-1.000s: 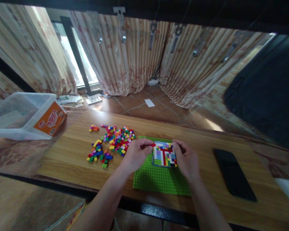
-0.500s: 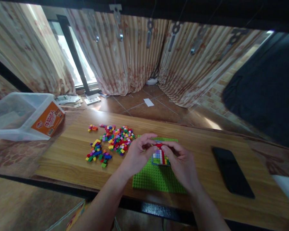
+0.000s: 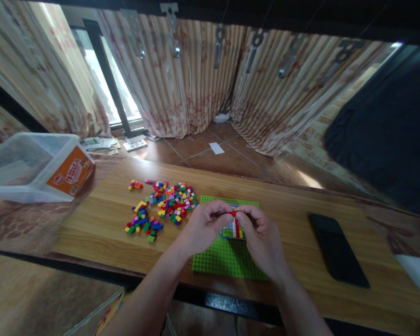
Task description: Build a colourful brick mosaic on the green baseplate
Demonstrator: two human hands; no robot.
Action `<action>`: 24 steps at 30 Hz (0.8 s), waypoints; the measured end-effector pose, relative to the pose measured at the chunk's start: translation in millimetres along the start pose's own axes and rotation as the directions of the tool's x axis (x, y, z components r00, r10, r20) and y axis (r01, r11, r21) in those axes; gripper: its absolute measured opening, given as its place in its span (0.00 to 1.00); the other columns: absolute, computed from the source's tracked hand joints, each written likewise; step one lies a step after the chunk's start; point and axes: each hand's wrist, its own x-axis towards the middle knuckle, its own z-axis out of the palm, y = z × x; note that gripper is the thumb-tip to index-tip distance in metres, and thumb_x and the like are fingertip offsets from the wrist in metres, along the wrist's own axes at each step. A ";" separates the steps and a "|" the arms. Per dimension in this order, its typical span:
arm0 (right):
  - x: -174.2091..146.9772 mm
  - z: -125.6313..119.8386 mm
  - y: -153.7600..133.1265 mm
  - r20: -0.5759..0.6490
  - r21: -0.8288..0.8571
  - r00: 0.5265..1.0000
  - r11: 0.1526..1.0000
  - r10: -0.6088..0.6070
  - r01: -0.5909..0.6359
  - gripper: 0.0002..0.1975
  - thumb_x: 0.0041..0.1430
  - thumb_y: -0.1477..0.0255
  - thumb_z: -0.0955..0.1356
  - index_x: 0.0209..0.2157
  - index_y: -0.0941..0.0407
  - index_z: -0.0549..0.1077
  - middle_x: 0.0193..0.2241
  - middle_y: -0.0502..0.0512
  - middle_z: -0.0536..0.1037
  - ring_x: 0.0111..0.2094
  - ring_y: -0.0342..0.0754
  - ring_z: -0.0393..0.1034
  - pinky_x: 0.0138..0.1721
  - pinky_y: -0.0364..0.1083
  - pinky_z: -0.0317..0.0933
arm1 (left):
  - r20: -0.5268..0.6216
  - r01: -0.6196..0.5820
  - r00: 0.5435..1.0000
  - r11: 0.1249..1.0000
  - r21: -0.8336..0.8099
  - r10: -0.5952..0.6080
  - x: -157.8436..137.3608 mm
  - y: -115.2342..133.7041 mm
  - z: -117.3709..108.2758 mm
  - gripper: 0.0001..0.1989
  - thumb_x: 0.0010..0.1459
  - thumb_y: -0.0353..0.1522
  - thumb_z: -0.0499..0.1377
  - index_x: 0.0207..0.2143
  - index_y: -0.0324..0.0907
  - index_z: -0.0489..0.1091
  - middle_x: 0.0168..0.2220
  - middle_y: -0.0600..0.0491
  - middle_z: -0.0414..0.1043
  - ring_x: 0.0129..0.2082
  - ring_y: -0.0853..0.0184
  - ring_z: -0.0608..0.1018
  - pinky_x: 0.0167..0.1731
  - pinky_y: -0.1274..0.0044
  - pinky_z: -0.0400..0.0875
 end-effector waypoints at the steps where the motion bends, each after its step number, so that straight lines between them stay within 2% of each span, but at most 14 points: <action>1: -0.7 0.1 0.0 0.005 -0.003 1.000 1.000 -0.001 0.001 0.13 0.62 0.62 0.65 0.39 0.55 0.76 0.33 0.52 0.78 0.32 0.46 0.70 0.35 0.45 0.63 | 0.000 -0.005 1.000 1.000 0.023 0.005 -0.1 0.5 0.0 0.06 0.57 0.33 0.62 0.34 0.38 0.72 0.29 0.53 0.73 0.30 0.69 0.74 0.34 0.77 0.68; 6: -1.2 0.3 -1.9 0.023 0.015 1.000 1.000 0.002 -0.003 0.12 0.62 0.62 0.65 0.37 0.55 0.76 0.29 0.50 0.76 0.30 0.44 0.69 0.32 0.43 0.62 | 0.007 -0.031 1.000 0.997 0.073 0.031 -0.6 2.5 -1.1 0.05 0.58 0.32 0.60 0.33 0.38 0.72 0.28 0.54 0.72 0.30 0.70 0.72 0.33 0.78 0.66; 11: 1.4 -1.2 -5.4 0.008 0.055 1.000 0.998 -0.011 0.011 0.12 0.61 0.63 0.66 0.33 0.54 0.76 0.24 0.48 0.73 0.28 0.43 0.67 0.32 0.42 0.62 | 0.022 -0.041 0.999 0.999 0.037 0.040 -2.2 4.0 1.3 0.05 0.58 0.32 0.60 0.33 0.38 0.72 0.29 0.54 0.72 0.30 0.70 0.72 0.34 0.78 0.66; 15: 5.7 -11.2 -2.1 -0.015 0.055 1.000 0.998 -0.003 0.004 0.11 0.59 0.62 0.67 0.32 0.55 0.76 0.23 0.48 0.74 0.27 0.44 0.67 0.31 0.43 0.63 | -0.018 -0.020 1.000 1.000 0.006 0.020 -1.3 3.9 1.9 0.05 0.56 0.33 0.61 0.33 0.39 0.71 0.28 0.54 0.72 0.29 0.71 0.72 0.33 0.78 0.67; 17: 9.4 -23.3 3.0 -0.083 -0.021 0.996 1.000 -0.007 0.005 0.12 0.58 0.62 0.67 0.32 0.55 0.77 0.24 0.49 0.75 0.27 0.45 0.69 0.31 0.43 0.63 | -0.045 -0.001 0.999 1.000 0.024 0.002 0.4 3.5 -0.1 0.06 0.56 0.33 0.61 0.33 0.39 0.71 0.27 0.55 0.72 0.28 0.71 0.72 0.31 0.79 0.66; 20: 15.0 -46.4 13.9 -0.213 -0.227 0.975 0.974 -0.057 0.007 0.13 0.58 0.61 0.67 0.32 0.55 0.77 0.28 0.52 0.78 0.30 0.47 0.71 0.35 0.45 0.64 | -0.093 0.015 0.996 0.994 0.110 -0.005 3.5 1.8 -4.5 0.06 0.56 0.33 0.60 0.31 0.39 0.71 0.25 0.56 0.70 0.25 0.71 0.70 0.28 0.79 0.64; 24: 18.2 -64.8 28.1 -0.217 -0.362 0.974 0.932 -0.060 -0.024 0.14 0.57 0.60 0.67 0.32 0.55 0.78 0.30 0.55 0.80 0.32 0.49 0.73 0.37 0.48 0.65 | -0.172 0.044 0.985 0.982 0.183 -0.012 7.1 -2.9 -8.3 0.05 0.55 0.31 0.59 0.29 0.38 0.72 0.22 0.57 0.68 0.23 0.72 0.69 0.26 0.80 0.63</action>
